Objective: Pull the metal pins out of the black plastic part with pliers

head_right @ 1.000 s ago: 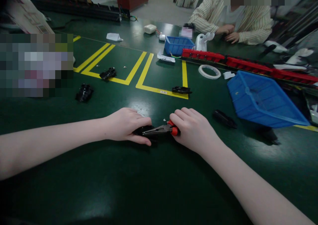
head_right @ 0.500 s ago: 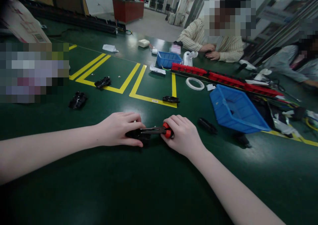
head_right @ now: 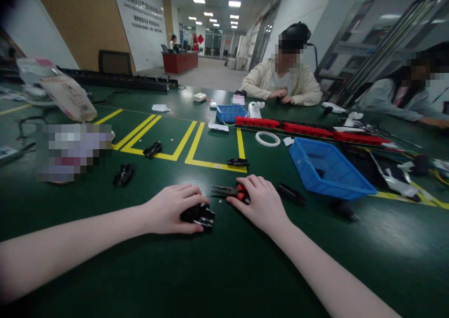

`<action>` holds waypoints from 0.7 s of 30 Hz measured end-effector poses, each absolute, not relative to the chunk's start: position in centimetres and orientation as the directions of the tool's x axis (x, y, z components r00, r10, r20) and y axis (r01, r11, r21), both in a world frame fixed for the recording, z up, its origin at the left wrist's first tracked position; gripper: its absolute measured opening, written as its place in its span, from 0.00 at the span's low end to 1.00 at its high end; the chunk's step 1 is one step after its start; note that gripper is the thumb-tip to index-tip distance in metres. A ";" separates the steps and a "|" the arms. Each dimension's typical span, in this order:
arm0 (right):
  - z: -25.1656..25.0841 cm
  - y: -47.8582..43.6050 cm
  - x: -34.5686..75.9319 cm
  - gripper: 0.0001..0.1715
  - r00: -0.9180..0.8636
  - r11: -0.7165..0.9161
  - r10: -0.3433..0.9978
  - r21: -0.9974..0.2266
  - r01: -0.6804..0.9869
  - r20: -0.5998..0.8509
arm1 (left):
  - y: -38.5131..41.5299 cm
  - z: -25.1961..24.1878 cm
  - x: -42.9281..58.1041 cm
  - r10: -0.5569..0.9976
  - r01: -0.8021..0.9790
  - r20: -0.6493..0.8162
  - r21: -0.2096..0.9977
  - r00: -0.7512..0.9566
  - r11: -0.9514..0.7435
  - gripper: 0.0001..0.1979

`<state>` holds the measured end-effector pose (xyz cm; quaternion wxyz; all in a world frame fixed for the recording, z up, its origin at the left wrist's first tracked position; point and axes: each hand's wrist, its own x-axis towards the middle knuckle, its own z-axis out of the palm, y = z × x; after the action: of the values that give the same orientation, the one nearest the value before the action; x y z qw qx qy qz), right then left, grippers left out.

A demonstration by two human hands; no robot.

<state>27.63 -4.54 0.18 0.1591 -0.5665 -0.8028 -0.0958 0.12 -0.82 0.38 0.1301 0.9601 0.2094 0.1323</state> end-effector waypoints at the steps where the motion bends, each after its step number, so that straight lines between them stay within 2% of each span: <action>1: 0.2 -4.5 27.7 0.25 -0.307 0.344 0.874 -0.033 0.939 0.377 | -0.8 0.4 0.1 0.439 0.368 0.207 0.309 0.874 -0.877 0.26; 5: 0.0 -4.7 28.6 0.23 -0.319 0.382 0.843 -0.064 0.922 0.434 | -0.7 0.7 -0.2 0.445 0.379 0.173 0.316 0.878 -0.870 0.28; 15: -2.2 -6.6 33.1 0.38 -0.156 0.257 0.924 -0.264 0.930 0.350 | -0.7 1.0 -0.8 0.432 0.359 0.162 0.344 0.887 -0.868 0.23; 21: -2.6 -6.4 32.9 0.33 -0.157 0.265 0.917 -0.268 0.926 0.367 | -0.4 0.7 -0.7 0.415 0.328 0.202 0.356 0.887 -0.875 0.21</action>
<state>32.89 -6.40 -2.57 0.2336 -0.6059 -0.7604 -0.0098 -0.73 -0.42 0.73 0.1579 0.9584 0.1939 0.1373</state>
